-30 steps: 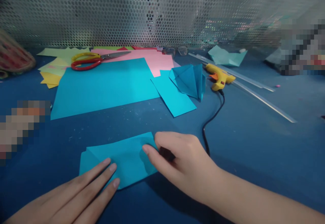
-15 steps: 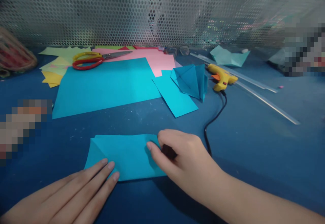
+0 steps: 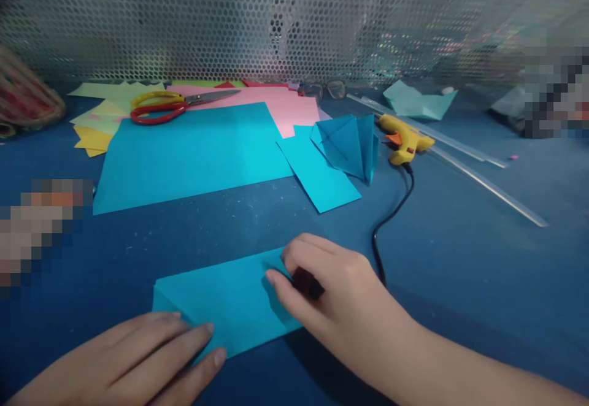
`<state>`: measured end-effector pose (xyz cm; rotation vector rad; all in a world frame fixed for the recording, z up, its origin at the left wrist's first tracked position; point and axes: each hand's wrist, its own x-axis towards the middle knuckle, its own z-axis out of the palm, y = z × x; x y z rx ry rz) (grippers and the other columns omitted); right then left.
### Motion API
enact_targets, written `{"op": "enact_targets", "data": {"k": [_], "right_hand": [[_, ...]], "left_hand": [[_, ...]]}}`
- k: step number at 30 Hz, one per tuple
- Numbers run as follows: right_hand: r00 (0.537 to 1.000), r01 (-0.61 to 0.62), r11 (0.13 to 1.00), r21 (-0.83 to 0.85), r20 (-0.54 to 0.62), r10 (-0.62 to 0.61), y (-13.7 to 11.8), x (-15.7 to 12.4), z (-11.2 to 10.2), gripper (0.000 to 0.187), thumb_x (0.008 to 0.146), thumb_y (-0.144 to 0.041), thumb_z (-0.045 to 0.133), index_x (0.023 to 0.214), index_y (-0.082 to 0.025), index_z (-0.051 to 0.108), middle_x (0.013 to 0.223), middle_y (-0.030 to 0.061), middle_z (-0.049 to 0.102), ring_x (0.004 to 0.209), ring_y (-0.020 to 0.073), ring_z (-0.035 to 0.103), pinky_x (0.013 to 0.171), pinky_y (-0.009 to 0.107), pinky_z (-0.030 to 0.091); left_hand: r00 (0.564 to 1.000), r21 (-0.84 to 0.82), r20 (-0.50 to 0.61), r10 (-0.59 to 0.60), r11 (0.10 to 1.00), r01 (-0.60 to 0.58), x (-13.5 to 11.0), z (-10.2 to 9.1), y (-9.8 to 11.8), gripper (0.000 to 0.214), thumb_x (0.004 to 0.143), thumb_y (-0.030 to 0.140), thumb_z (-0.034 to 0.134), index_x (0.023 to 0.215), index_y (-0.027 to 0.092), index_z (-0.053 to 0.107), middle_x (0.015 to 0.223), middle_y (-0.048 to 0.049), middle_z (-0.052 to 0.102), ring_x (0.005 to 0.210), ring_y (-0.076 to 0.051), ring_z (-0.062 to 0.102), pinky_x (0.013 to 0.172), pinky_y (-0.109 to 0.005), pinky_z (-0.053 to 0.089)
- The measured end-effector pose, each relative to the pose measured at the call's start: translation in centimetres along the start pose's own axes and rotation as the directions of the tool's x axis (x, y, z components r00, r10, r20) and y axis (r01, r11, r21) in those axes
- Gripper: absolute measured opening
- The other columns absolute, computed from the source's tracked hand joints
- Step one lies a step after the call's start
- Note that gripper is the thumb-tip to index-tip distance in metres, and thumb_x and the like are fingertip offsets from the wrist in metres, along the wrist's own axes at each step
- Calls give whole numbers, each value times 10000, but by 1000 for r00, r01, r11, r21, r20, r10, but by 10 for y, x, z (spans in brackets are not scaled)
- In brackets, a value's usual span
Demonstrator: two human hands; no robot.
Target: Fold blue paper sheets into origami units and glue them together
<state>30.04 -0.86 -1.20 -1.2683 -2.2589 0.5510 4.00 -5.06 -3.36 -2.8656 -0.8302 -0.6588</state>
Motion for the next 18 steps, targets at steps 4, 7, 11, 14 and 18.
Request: {"op": "enact_targets", "data": {"k": [4, 7, 11, 14, 18], "right_hand": [[1000, 20, 1000, -24, 13, -19, 2, 0, 1, 282, 1002, -224, 531, 725, -209, 481, 686, -11, 558, 578, 108, 558, 527, 215, 439], [1000, 27, 998, -48, 10, -26, 3, 1, 3, 284, 1001, -206, 529, 722, -207, 475, 690, -9, 556, 580, 106, 552, 531, 214, 437], [999, 49, 997, -64, 4, -49, 3, 2, 5, 278, 993, -169, 517, 722, -206, 468, 704, -4, 566, 593, 105, 560, 543, 208, 443], [998, 55, 996, -73, 3, -55, 2, 2, 5, 278, 986, -160, 520, 719, -207, 457, 703, -5, 565, 585, 100, 555, 536, 202, 437], [998, 58, 995, -81, -8, -59, 3, 1, 6, 290, 984, -162, 521, 707, -207, 449, 691, -8, 555, 569, 95, 538, 524, 199, 425]], "left_hand": [[999, -27, 4, -44, 999, 44, 0, 0, 0, 430, 1117, 217, 295, 1051, 291, 714, 990, 80, 760, 1022, -118, 630, 1079, -247, 396], [999, -6, 47, -15, 1000, 15, -3, -1, -1, 338, 1096, 235, 370, 1112, 288, 704, 1105, 70, 749, 1190, -143, 591, 1202, -307, 292], [995, 26, 98, 28, 999, -31, -7, 2, -2, 344, 1093, 275, 356, 1205, 278, 681, 1285, 15, 701, 1333, -209, 532, 1172, -358, 372], [996, 70, 92, 25, 997, -31, -8, 3, -3, 374, 1094, 257, 326, 1293, 278, 642, 1326, -24, 687, 1373, -232, 514, 1141, -371, 414], [985, 156, 150, 87, 982, -111, -8, 1, -7, 432, 1086, 189, 289, 1404, 268, 572, 1371, -52, 667, 1357, -249, 546, 1094, -378, 461]]}}
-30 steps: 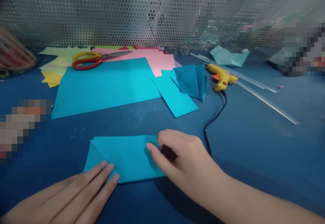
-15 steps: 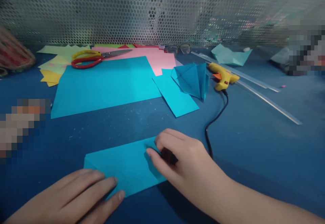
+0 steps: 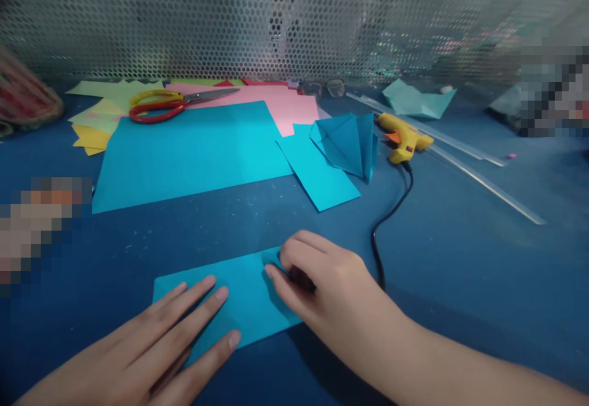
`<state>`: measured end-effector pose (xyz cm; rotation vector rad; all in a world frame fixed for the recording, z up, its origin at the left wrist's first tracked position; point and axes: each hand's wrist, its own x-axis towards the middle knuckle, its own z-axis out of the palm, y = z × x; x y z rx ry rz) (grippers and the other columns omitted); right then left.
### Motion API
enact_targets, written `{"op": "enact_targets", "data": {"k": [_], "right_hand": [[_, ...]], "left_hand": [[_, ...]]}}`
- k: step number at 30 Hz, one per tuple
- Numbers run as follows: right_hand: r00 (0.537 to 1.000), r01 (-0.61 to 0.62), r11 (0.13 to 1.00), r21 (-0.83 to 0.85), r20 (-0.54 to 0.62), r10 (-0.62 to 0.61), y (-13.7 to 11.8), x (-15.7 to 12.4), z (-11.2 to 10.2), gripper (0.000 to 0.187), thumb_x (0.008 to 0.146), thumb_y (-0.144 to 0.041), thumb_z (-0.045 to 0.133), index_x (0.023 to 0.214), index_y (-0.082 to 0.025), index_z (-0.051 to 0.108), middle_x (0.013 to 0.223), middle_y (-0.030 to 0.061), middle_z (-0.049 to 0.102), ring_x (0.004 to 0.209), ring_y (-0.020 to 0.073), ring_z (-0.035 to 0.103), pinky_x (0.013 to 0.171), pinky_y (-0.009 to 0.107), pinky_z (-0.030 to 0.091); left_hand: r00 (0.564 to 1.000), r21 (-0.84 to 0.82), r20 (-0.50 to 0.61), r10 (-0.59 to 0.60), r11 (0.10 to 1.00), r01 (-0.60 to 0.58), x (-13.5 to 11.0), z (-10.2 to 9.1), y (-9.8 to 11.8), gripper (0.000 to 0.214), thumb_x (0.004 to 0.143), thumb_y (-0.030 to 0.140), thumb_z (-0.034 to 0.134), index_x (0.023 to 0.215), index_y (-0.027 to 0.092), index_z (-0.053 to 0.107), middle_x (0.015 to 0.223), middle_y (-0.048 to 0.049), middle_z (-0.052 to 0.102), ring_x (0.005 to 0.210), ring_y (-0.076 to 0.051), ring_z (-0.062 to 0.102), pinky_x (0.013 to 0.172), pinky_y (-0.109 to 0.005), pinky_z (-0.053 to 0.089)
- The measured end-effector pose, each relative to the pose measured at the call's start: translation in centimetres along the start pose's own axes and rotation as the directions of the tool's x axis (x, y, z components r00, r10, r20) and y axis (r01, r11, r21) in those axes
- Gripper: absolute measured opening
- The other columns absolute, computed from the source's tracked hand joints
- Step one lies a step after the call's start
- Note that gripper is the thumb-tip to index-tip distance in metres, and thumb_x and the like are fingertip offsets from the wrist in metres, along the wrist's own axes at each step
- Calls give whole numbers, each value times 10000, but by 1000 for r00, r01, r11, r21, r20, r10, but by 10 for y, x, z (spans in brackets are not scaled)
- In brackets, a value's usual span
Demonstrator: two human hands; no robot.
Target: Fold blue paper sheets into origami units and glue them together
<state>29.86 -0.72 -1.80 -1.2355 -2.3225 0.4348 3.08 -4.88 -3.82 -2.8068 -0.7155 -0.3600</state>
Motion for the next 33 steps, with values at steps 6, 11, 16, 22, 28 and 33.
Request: {"op": "enact_targets", "data": {"k": [6, 11, 16, 22, 28, 33], "right_hand": [[1000, -7, 1000, -1, -5, 7, 0, 1, 1, 296, 978, -163, 518, 696, -212, 442, 677, -12, 545, 557, 95, 522, 511, 197, 415], [1000, -22, 999, 34, 14, 22, -2, 4, 0, 309, 963, -143, 509, 685, -223, 400, 670, -13, 525, 552, 97, 508, 502, 200, 401], [999, -34, 998, 52, 39, 32, -2, 4, 0, 300, 962, -141, 507, 688, -218, 415, 698, -1, 551, 564, 95, 521, 516, 200, 416], [999, -18, 996, -88, -36, 15, -2, 1, 2, 334, 1000, -186, 508, 683, -217, 409, 669, -27, 487, 528, 86, 507, 499, 195, 398], [999, -30, 968, -250, 21, 36, -1, -4, 0, 430, 1085, -359, 395, 677, -227, 425, 658, -9, 493, 539, 128, 555, 489, 227, 420], [1000, -10, 928, -372, 14, 17, 1, -5, 0, 477, 1086, -432, 369, 663, -226, 448, 616, -2, 508, 504, 150, 557, 458, 254, 387]], "left_hand": [[995, 81, 46, 92, 992, -96, 0, -5, -3, 451, 1086, 194, 279, 1446, 246, 546, 1380, -84, 666, 1276, -266, 622, 1035, -385, 504], [993, 91, 55, 101, 990, -105, 3, -6, -2, 432, 1083, 207, 312, 1444, 231, 547, 1379, -102, 666, 1259, -288, 636, 1018, -402, 517], [995, 59, 40, 88, 994, -91, 6, -7, -4, 391, 1090, 258, 354, 1413, 238, 573, 1360, -77, 683, 1258, -260, 637, 1007, -363, 520], [997, 40, 25, 69, 997, -70, 7, -10, -5, 395, 1099, 263, 326, 1394, 257, 589, 1338, -48, 698, 1231, -251, 652, 1001, -368, 506], [995, 78, 23, 99, 992, -100, 11, -9, -5, 394, 1104, 282, 329, 1383, 278, 606, 1315, -40, 711, 1198, -239, 666, 1001, -371, 477], [997, 74, -58, 42, 997, -38, 7, 4, 3, 352, 1089, 283, 383, 1337, 275, 633, 1255, -37, 737, 1195, -253, 661, 1021, -395, 453]]}}
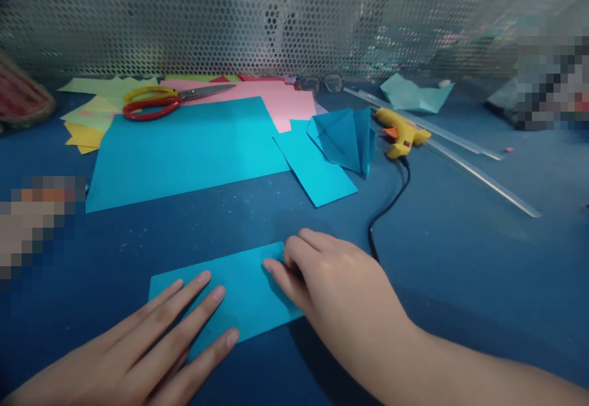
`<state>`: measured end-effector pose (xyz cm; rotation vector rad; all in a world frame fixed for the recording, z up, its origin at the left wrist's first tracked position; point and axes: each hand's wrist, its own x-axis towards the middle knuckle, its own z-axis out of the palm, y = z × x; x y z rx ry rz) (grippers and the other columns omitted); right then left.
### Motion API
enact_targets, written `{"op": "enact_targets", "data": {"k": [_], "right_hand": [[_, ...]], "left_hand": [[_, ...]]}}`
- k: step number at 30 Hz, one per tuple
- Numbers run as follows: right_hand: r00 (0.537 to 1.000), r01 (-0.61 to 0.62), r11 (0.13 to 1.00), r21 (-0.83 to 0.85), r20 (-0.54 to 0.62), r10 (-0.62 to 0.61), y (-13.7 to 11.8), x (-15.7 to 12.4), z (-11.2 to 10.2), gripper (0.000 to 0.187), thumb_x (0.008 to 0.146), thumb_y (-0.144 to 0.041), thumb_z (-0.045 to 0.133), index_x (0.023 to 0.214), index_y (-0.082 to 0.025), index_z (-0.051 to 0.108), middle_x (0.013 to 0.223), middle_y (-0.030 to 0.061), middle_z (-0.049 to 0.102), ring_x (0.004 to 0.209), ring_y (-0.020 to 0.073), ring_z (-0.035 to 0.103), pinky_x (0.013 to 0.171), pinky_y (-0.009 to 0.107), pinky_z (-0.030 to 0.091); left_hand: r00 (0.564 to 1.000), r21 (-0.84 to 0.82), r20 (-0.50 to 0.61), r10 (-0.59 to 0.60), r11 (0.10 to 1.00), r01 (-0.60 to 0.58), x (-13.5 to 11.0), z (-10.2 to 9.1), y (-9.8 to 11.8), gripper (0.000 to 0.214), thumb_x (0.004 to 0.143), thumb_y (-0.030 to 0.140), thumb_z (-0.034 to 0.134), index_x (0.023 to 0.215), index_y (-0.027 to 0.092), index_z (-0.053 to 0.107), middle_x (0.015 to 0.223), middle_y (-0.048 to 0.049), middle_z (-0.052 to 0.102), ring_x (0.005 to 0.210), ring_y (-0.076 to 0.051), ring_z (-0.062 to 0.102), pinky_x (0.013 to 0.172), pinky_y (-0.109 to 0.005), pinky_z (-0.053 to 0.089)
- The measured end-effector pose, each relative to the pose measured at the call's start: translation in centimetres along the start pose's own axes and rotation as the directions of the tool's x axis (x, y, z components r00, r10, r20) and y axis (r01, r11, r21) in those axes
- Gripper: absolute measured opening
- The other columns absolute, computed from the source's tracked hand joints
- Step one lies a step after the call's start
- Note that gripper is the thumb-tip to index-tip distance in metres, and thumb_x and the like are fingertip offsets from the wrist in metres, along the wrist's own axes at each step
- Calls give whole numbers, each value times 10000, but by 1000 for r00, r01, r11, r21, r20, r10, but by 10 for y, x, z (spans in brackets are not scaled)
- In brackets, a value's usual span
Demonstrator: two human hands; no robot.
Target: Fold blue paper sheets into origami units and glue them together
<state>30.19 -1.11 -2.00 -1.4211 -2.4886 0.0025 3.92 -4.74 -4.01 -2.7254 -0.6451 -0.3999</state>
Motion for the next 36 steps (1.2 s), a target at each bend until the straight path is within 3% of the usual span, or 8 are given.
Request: {"op": "enact_targets", "data": {"k": [4, 9, 16, 20, 24, 29, 33, 36], "right_hand": [[1000, 20, 999, -32, -10, -20, 1, 0, 0, 510, 1090, -444, 349, 643, -222, 449, 586, 0, 512, 498, 154, 557, 468, 261, 369], [999, 11, 1000, -2, 31, -11, 4, 1, 0, 495, 1075, -438, 421, 631, -220, 446, 575, -8, 510, 501, 156, 538, 487, 269, 338], [993, -57, 996, 75, 106, 48, 10, 5, -2, 479, 1003, -429, 608, 607, -213, 448, 561, -36, 505, 487, 129, 463, 565, 287, 312], [991, -72, 992, 108, 123, 59, 12, 6, -4, 485, 1004, -462, 600, 609, -208, 477, 585, -29, 513, 514, 134, 467, 587, 296, 318], [989, -69, 987, 146, 143, 48, 14, 7, -5, 496, 997, -468, 611, 597, -202, 488, 596, -24, 508, 538, 135, 479, 585, 293, 318], [995, -36, 992, 124, 100, 23, 14, 7, -3, 467, 942, -440, 702, 595, -201, 500, 573, -38, 507, 510, 131, 457, 582, 298, 297], [1000, -11, 991, 136, 16, 9, 15, 10, -4, 294, 949, -428, 701, 774, -215, 596, 650, -28, 597, 592, 164, 562, 650, 325, 368], [980, 189, 961, 203, -94, -173, 13, 9, -10, 172, 1054, -251, 519, 939, -237, 646, 838, 12, 708, 768, 175, 654, 759, 348, 419]], "left_hand": [[1000, 16, -26, 4, 1000, -4, -2, 3, 2, 368, 1071, 350, 445, 1393, 247, 591, 1277, -87, 721, 1207, -297, 655, 1034, -449, 444], [997, 21, 29, 73, 997, -74, 4, -7, -4, 351, 1083, 328, 403, 1333, 266, 641, 1213, -25, 761, 1135, -237, 698, 987, -390, 466], [999, -100, 4, 42, 994, -41, 2, -13, -5, 483, 1098, 203, 258, 1189, 242, 731, 1172, 17, 776, 1180, -184, 645, 963, -373, 466], [999, -169, 11, -35, 985, 36, -1, -14, -5, 504, 1087, 138, 287, 1025, 275, 768, 1194, 81, 765, 1157, -123, 641, 934, -298, 473], [991, -149, -34, -126, 982, 120, -12, -16, -5, 464, 1038, 115, 318, 1064, 254, 760, 1172, 71, 774, 1041, -119, 691, 876, -268, 509], [987, -236, -42, -154, 962, 140, -19, -20, -13, 441, 1019, 134, 347, 1063, 292, 757, 981, 86, 801, 888, -122, 710, 961, -245, 492], [984, -301, -54, -171, 942, 147, -15, -20, -19, 408, 1005, 118, 388, 1030, 282, 761, 975, 94, 801, 867, -111, 706, 1032, -213, 450], [969, -325, -117, -216, 931, 168, -12, -18, -19, 410, 1016, 120, 383, 1025, 281, 760, 964, 111, 800, 876, -85, 703, 1083, -158, 393]]}}
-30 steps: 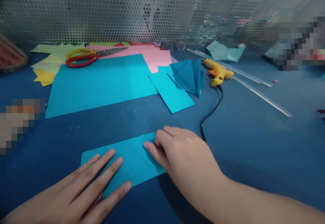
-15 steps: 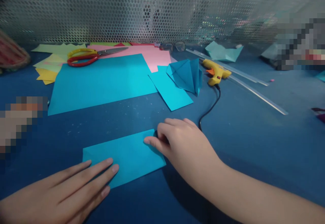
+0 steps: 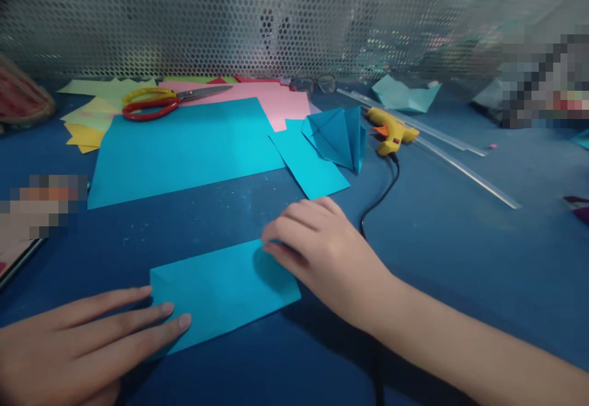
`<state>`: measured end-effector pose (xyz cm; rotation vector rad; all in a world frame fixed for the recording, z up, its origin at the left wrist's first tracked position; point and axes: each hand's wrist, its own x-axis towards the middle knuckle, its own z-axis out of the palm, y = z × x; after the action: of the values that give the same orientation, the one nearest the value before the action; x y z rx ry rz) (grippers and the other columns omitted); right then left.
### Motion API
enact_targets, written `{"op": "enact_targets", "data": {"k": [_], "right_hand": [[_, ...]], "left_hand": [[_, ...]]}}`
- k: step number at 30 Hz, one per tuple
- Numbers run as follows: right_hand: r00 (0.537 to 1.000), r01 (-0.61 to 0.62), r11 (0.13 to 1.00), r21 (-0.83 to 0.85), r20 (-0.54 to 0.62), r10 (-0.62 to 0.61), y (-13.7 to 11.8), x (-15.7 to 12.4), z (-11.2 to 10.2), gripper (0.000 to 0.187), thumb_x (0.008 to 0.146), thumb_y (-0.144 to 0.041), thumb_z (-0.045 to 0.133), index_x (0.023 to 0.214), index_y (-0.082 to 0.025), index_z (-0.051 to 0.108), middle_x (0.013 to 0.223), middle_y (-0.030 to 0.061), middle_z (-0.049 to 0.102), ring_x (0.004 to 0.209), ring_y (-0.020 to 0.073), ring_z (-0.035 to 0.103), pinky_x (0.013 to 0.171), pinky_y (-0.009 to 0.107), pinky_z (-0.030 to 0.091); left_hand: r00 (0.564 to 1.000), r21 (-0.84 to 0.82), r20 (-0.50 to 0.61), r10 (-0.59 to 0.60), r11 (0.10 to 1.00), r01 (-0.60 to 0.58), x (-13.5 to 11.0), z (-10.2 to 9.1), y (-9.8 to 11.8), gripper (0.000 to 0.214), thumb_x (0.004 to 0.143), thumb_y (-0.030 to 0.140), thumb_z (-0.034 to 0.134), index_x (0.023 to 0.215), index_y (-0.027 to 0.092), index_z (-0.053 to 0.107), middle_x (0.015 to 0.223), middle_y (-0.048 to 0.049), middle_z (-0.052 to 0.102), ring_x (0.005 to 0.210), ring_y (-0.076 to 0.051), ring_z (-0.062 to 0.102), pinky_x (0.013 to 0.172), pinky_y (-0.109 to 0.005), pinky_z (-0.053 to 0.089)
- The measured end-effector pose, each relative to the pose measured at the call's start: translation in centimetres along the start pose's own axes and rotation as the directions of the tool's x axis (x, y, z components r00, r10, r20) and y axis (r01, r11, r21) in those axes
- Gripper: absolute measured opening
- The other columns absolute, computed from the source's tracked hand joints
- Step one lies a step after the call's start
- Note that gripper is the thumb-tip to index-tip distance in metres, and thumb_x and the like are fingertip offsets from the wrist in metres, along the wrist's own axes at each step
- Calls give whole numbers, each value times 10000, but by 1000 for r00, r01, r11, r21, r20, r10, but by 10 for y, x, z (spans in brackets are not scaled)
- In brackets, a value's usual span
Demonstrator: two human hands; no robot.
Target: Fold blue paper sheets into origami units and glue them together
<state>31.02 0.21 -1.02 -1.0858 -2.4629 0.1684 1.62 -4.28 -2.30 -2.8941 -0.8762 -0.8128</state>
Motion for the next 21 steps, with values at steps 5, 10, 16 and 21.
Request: {"op": "enact_targets", "data": {"k": [5, 10, 16, 21], "right_hand": [[910, 400, 907, 131, 65, -410, -23, -5, -3, 293, 1081, -193, 425, 1130, -269, 704, 912, -11, 781, 867, 158, 701, 964, 348, 426], [830, 493, 843, 216, 172, -530, -32, 1, 4, 345, 1117, -252, 375, 1230, -128, 676, 1058, 31, 780, 969, 157, 669, 968, 326, 421], [863, 403, 877, 260, 211, -459, -22, 4, -7, 367, 1089, -240, 414, 971, -121, 740, 759, 28, 673, 715, 164, 558, 787, 322, 434], [871, 395, 900, 182, 238, -431, -7, -4, -22, 465, 1031, -125, 376, 637, -193, 614, 603, 9, 551, 598, 169, 430, 677, 345, 379]], "left_hand": [[998, 44, -52, 18, 999, -16, 1, 1, 5, 488, 1081, 181, 349, 836, 278, 759, 919, 99, 807, 863, -78, 704, 1122, -168, 351], [992, 65, 72, 99, 993, -104, -2, 1, 9, 563, 1089, 149, 319, 721, 268, 728, 1033, 94, 805, 934, -86, 704, 1144, -228, 357], [997, 57, 67, 49, 997, -53, -10, 4, 10, 509, 1073, 125, 347, 796, 261, 753, 1132, 86, 787, 1003, -80, 702, 1169, -231, 331], [996, 97, 12, 85, 992, -85, -12, 7, 7, 506, 1062, 108, 342, 814, 262, 756, 1091, 90, 796, 956, -81, 719, 1090, -229, 419]]}}
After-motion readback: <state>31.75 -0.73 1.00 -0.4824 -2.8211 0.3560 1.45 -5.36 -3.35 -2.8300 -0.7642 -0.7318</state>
